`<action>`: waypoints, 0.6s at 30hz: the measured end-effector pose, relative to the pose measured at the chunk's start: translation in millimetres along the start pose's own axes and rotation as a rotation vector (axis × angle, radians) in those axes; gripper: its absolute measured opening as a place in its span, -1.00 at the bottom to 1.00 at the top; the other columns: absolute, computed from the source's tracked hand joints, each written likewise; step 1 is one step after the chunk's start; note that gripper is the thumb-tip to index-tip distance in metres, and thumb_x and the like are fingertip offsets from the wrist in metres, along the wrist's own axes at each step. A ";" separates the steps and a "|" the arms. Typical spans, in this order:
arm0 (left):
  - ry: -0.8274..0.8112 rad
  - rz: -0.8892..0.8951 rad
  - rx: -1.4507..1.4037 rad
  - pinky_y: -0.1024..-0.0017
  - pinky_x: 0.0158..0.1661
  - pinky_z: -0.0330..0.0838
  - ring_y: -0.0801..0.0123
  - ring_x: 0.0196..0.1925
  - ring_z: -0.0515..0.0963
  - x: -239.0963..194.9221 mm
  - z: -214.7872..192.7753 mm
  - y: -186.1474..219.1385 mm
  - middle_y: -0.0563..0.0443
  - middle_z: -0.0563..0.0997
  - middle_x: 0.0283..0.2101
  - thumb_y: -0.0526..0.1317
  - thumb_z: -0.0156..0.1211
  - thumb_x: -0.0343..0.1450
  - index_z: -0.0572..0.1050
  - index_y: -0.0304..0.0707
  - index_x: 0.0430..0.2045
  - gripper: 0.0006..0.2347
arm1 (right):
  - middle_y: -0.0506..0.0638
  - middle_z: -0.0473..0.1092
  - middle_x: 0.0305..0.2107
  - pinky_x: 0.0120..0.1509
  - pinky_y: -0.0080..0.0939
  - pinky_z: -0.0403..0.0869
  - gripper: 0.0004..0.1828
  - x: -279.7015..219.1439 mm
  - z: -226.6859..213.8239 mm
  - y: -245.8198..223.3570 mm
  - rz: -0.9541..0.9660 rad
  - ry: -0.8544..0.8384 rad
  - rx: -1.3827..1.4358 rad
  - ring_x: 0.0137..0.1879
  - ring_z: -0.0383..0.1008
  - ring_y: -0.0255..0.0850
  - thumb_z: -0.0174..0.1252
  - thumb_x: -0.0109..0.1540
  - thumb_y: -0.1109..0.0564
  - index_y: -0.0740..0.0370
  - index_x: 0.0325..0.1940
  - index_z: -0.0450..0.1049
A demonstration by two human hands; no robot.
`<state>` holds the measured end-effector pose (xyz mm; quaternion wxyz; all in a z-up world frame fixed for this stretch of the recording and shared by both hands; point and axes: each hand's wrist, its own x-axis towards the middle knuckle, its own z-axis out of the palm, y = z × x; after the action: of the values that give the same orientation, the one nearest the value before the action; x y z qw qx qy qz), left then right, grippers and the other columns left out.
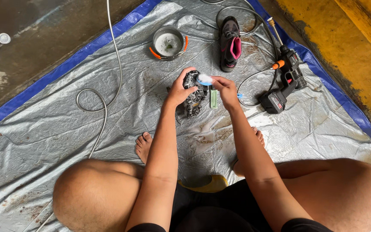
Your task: The person scrubs the sole of a hiking shoe using a toothbrush and a cleaning solution. They repeatedly dip the brush into a small container of soapy water and scrub the tread pattern of the shoe.
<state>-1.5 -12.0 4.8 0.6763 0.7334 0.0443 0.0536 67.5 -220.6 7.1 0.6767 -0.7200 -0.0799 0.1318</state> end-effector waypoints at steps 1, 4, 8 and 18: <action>0.000 -0.002 -0.001 0.02 0.52 0.23 -0.02 0.53 0.41 0.8 0.7 -2.9 -0.15 0.53 0.40 -0.38 0.45 0.32 0.42 0.08 0.39 -0.34 | -0.19 0.36 -0.58 -0.08 -0.45 0.35 -0.81 -2.1 -2.4 -4.1 0.002 0.000 -0.001 -0.29 0.27 -0.48 0.35 0.33 0.20 0.05 0.00 0.77; 0.018 0.040 -0.026 0.08 0.50 0.24 0.09 0.49 0.45 -2.1 -4.2 -4.6 -0.13 0.56 0.36 -0.39 0.49 0.27 0.46 0.05 0.36 -0.33 | -0.21 0.39 -0.56 -0.08 -0.45 0.33 -0.82 -1.0 -13.8 2.4 0.029 0.001 -0.009 -0.30 0.26 -0.48 0.34 0.33 0.20 0.05 -0.02 0.77; 0.021 0.040 -0.046 0.00 0.50 0.22 -0.03 0.51 0.42 -1.6 -10.7 -7.6 -0.20 0.55 0.38 -0.39 0.46 0.31 0.46 0.03 0.36 -0.36 | -0.14 0.26 -0.60 -0.19 -0.41 0.22 -0.84 8.9 -42.1 38.8 0.080 0.109 0.082 -0.36 0.16 -0.41 0.23 0.38 0.14 0.13 -0.09 0.72; -0.022 0.096 -0.082 0.20 0.50 0.23 0.33 0.43 0.47 -10.7 -8.3 -16.2 -0.02 0.60 0.31 -0.41 0.57 0.21 0.55 -0.02 0.30 -0.33 | -0.17 0.29 -0.45 -0.26 -0.38 0.34 -0.29 -12.5 34.6 1.2 0.308 0.064 0.083 -0.32 0.38 -0.36 0.73 -0.05 -0.03 0.31 0.03 0.55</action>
<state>-13.0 -4.0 -10.9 0.7027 0.7070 -0.0006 0.0795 45.2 -191.3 5.3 0.6797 -0.6991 0.0584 0.2142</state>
